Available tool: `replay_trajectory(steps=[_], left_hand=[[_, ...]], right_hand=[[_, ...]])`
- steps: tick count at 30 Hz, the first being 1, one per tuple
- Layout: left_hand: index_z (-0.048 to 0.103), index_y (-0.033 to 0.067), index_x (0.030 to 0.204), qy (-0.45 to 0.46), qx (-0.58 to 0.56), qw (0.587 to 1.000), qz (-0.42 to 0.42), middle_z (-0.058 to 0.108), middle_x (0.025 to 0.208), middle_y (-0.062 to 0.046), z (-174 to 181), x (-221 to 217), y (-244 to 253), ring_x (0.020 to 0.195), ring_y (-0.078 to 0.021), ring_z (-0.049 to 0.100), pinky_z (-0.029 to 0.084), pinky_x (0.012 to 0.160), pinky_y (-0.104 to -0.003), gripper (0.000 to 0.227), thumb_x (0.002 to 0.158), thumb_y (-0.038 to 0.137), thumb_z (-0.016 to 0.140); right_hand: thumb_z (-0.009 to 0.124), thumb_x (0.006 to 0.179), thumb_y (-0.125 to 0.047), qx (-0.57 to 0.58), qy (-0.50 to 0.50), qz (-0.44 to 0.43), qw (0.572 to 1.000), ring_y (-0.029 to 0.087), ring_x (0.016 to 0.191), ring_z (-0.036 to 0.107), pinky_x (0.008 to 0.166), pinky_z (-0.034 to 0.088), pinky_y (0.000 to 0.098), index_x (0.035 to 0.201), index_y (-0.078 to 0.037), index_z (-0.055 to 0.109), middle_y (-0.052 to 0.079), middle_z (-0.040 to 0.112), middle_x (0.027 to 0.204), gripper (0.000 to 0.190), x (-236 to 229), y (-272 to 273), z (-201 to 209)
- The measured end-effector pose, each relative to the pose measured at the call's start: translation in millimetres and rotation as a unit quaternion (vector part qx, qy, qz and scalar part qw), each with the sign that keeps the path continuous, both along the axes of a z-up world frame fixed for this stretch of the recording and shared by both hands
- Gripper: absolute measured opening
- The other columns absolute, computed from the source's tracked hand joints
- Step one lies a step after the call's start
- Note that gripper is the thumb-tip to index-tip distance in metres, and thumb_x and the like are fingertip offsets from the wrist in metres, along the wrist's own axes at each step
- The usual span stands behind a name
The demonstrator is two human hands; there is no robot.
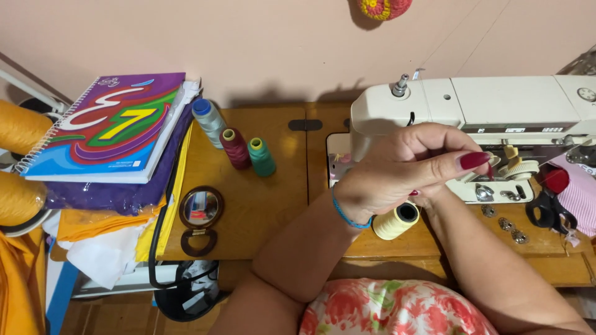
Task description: The person is threading a sewing machine and setting up thread spools on the machine's table.
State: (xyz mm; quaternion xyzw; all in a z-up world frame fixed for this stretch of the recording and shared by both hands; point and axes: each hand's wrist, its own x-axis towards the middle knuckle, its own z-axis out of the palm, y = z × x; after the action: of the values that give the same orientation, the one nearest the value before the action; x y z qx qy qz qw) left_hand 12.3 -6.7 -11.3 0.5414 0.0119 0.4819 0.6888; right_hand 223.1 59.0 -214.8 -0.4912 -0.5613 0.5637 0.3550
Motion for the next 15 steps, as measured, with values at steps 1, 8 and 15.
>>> replay_trajectory(steps=[1, 8, 15], left_hand=[[0.075, 0.0064, 0.110, -0.007, -0.017, 1.000, -0.022, 0.073, 0.094, 0.000, 2.2, -1.0, -0.5, 0.059, -0.0057, 0.047, 0.033, 0.045, -0.018, 0.014, 0.104, 0.019, 0.072], [0.077, 0.0115, 0.107, 0.021, -0.016, 1.000, 0.011, 0.074, 0.094, 0.002, 0.8, 1.5, -0.3, 0.077, -0.0055, 0.061, 0.042, 0.052, -0.018, 0.016, 0.100, 0.025, 0.076], [0.076, 0.0070, 0.111, -0.001, -0.006, 1.000, -0.002, 0.077, 0.106, -0.004, -4.0, 3.5, 3.0, 0.103, -0.0123, 0.073, 0.060, 0.090, -0.023, 0.013, 0.102, 0.016, 0.075]], right_hand=[[0.072, 0.080, -0.003, -0.005, 0.008, 0.000, 1.000, 0.013, 0.063, 0.063, 0.057, 0.050, 0.0227, 0.088, -0.005, 0.070, 0.002, 0.065, 0.066, 0.009, -3.0, -2.0, 7.0], [0.072, 0.078, -0.002, -0.042, 0.059, 0.008, 0.997, 0.011, 0.060, 0.062, 0.055, 0.050, 0.0205, 0.091, -0.004, 0.069, 0.000, 0.062, 0.064, 0.013, -2.6, -8.9, 16.5], [0.072, 0.077, 0.000, -0.078, 0.107, 0.018, 0.991, 0.009, 0.057, 0.060, 0.053, 0.049, 0.0183, 0.093, -0.004, 0.068, -0.001, 0.060, 0.061, 0.017, -1.1, -10.7, 21.2]])
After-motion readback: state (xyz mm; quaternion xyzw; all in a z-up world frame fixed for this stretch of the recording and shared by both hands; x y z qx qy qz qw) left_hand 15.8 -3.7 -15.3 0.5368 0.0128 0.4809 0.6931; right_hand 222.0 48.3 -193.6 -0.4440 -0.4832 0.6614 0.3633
